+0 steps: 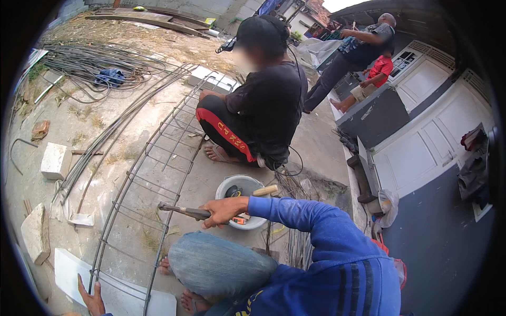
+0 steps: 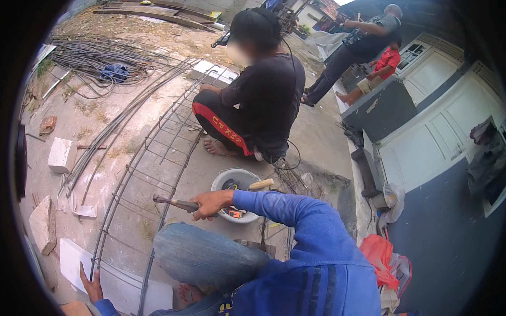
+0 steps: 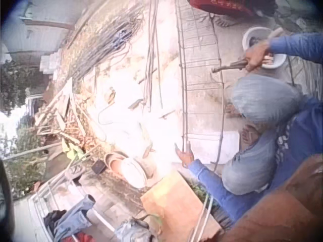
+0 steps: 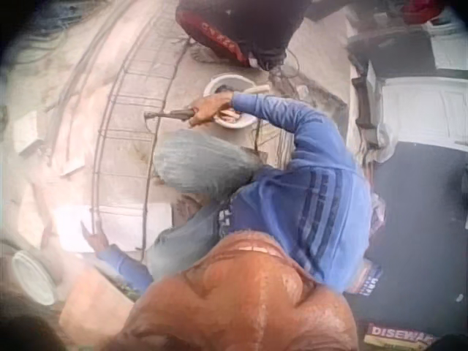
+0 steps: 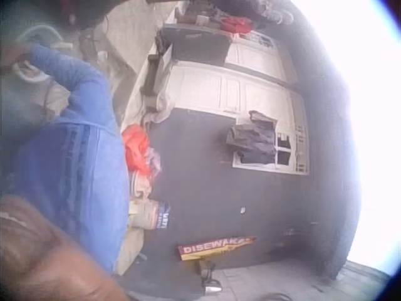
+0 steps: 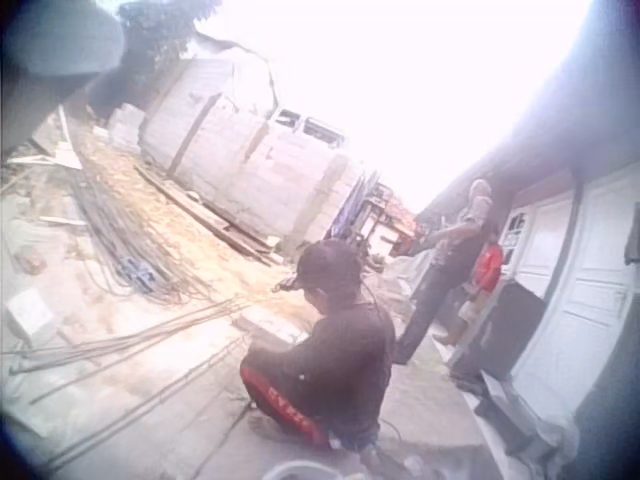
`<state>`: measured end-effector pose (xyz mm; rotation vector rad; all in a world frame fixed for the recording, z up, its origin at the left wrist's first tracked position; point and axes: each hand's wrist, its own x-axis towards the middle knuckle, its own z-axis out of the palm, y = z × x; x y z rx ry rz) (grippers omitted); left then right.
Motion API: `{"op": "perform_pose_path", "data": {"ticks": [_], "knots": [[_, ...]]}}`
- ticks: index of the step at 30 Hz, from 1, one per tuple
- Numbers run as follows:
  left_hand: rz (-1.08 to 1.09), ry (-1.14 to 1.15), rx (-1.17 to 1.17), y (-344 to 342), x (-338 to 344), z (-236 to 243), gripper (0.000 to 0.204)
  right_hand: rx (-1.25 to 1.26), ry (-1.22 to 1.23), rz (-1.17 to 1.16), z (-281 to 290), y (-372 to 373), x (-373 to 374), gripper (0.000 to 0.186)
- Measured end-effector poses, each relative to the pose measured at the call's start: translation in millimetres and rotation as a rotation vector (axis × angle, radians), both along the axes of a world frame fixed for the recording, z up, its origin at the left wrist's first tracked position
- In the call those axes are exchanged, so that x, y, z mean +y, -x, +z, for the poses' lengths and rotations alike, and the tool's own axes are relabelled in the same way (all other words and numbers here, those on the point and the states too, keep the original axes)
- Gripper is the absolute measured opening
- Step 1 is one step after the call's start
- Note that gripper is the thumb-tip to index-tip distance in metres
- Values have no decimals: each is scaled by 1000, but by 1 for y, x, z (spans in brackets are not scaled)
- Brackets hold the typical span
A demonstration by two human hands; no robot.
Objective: The person constructs a rebar cage by positioning metal bars and securing the intersections with wire using pliers.
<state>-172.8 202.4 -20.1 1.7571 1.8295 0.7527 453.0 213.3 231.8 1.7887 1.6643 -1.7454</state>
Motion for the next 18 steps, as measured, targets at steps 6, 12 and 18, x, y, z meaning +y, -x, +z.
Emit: {"op": "perform_pose_path", "data": {"ticks": [6,12,18], "knots": [[244,-5,320,-162,-117,189,59,-103,77,-476,-24,-172,-212,42],[405,160,-305,-224,-197,250,62,-266,-196,-347,-81,-212,-303,61],[310,231,-721,-190,-258,255,66,-24,-179,-303,-135,-228,-342,54]]}}
